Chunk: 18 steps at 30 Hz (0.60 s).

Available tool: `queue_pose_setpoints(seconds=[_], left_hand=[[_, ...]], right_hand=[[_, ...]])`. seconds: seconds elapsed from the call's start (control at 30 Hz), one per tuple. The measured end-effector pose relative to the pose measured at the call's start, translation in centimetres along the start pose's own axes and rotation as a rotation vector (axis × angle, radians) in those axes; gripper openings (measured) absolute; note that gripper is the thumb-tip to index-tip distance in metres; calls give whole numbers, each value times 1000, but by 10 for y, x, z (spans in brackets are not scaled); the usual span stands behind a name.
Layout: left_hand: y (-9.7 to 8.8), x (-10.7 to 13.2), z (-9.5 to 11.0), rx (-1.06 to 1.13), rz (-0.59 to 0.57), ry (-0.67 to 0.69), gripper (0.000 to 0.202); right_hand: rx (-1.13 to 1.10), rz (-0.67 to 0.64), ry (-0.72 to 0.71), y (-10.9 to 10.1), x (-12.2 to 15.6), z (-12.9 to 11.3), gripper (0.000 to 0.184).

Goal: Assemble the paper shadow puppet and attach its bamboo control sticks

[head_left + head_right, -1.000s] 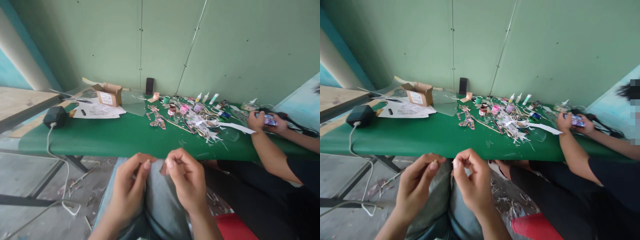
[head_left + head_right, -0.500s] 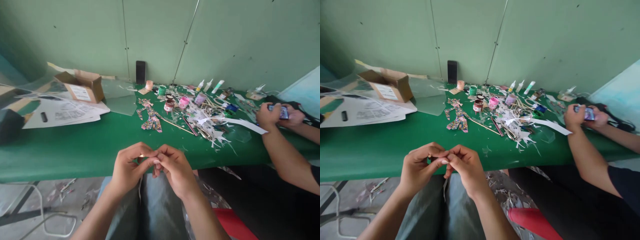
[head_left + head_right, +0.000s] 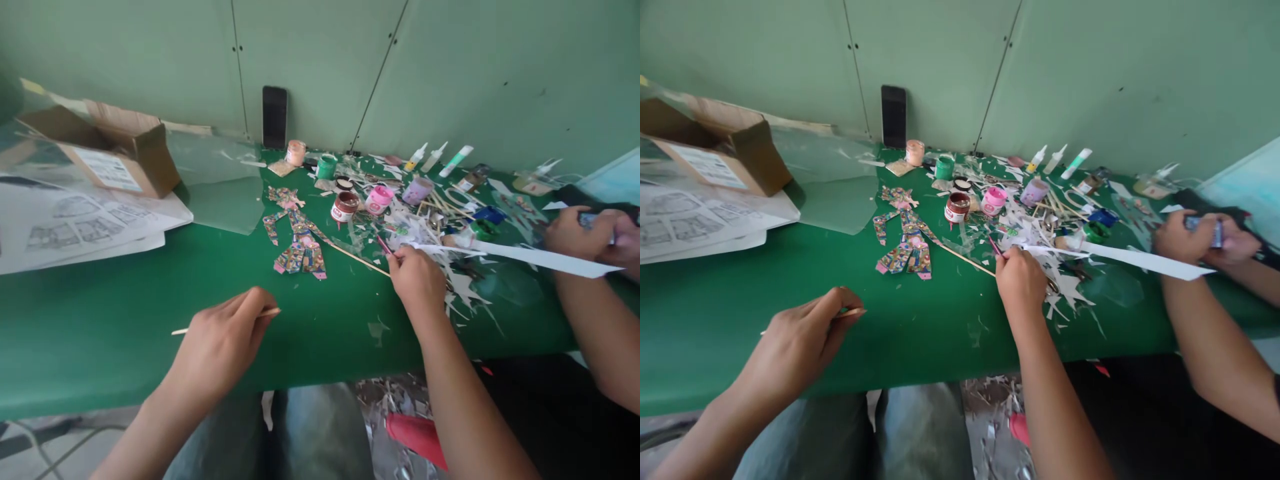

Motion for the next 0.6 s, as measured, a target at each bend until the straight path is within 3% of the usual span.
queue_pose_setpoints(seconds=[0.1, 0.23, 0.33, 0.4, 0.6], left_hand=[[9, -3, -7, -84, 9, -12, 20], [11, -8, -8, -135, 2, -37, 19], [10, -10, -5, -119, -48, -70, 16], [6, -10, 0, -99, -50, -49, 15], [-6, -6, 19, 12, -11, 103, 12]], right_hand=[[-138, 54, 21, -12, 8, -4, 12], [-606, 29, -59, -36, 44, -32, 7], [-941, -334, -160, -28, 82, -73, 26], [-1117, -467, -214, -28, 102, -96, 30], [-1151, -399, -412, -57, 118, -127, 19]])
Point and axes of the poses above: each hand's wrist, its own x-axis away from the middle knuckle, its own y-axis out of the palm, z = x × y, the point moved 8 cm from there along -x, towards the middle knuckle, and after that the axes turned 4 degrees about y, right-handed, at the moved point
